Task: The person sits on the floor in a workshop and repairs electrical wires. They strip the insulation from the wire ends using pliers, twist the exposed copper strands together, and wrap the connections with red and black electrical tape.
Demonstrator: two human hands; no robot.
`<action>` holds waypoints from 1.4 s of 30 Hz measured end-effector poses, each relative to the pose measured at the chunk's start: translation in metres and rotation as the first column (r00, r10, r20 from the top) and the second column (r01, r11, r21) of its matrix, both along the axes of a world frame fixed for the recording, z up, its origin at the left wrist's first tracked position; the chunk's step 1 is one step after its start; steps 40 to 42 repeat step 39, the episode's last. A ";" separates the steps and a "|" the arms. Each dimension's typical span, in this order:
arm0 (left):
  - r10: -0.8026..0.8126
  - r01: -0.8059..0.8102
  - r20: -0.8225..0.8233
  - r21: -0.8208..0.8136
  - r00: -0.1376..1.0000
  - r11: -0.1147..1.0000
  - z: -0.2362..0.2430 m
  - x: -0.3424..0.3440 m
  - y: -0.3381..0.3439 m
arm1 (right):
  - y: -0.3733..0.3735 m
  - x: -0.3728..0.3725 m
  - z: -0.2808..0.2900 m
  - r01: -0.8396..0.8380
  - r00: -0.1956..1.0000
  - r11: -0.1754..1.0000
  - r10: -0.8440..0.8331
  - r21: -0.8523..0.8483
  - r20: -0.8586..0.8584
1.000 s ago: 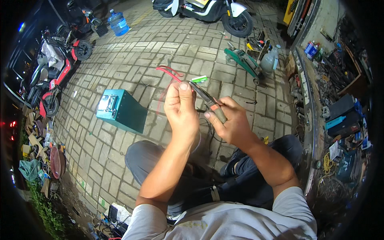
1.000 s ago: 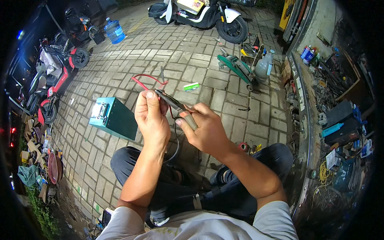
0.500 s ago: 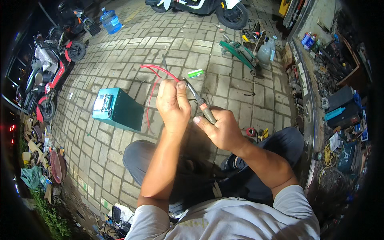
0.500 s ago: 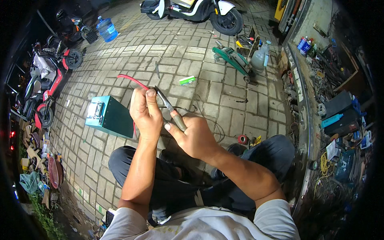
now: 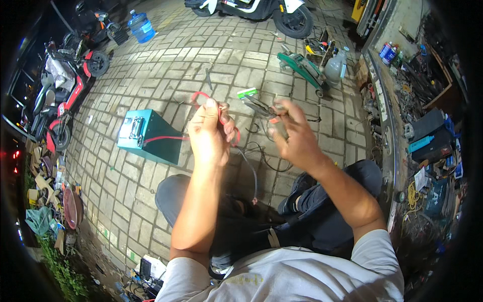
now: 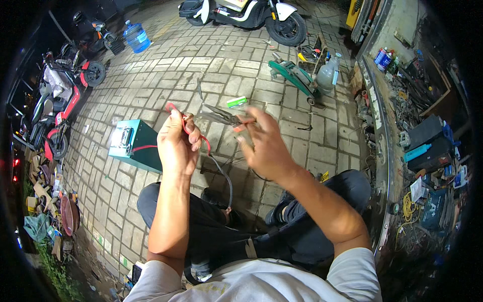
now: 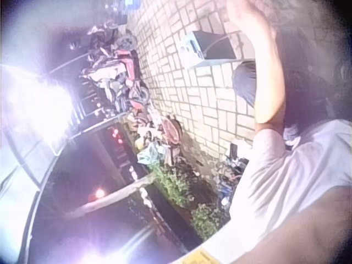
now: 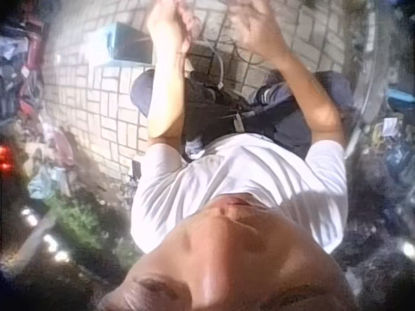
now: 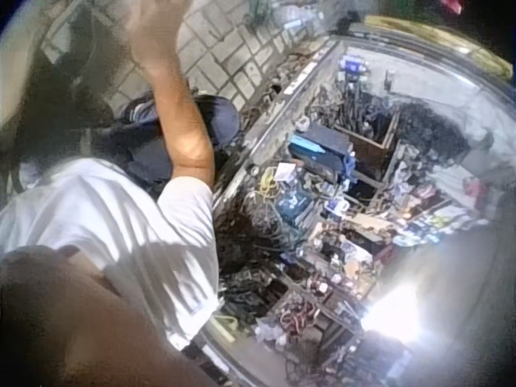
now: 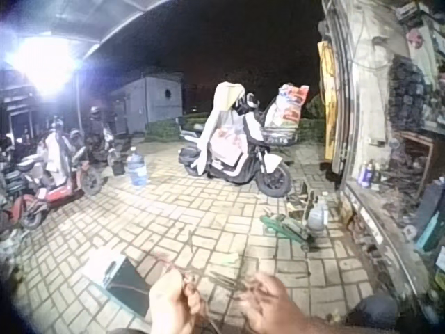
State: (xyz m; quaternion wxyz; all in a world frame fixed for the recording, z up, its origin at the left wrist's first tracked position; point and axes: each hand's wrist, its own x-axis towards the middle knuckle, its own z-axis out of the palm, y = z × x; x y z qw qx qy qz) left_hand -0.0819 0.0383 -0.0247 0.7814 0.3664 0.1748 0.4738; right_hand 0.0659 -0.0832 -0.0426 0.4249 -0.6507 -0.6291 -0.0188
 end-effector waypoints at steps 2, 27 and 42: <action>-0.151 0.157 0.056 -0.128 0.987 0.979 0.006 -0.007 0.000 | 0.004 0.016 0.011 0.012 0.948 0.995 -0.044 0.101 0.316; -0.096 0.102 0.097 -0.063 0.991 0.993 0.015 0.002 -0.031 | 0.021 0.019 0.038 -0.112 0.887 0.967 -0.006 0.229 0.461; 0.081 -0.089 0.073 0.118 0.994 0.989 -0.002 0.014 -0.019 | 0.021 0.000 0.009 0.009 0.959 0.991 -0.046 0.132 0.278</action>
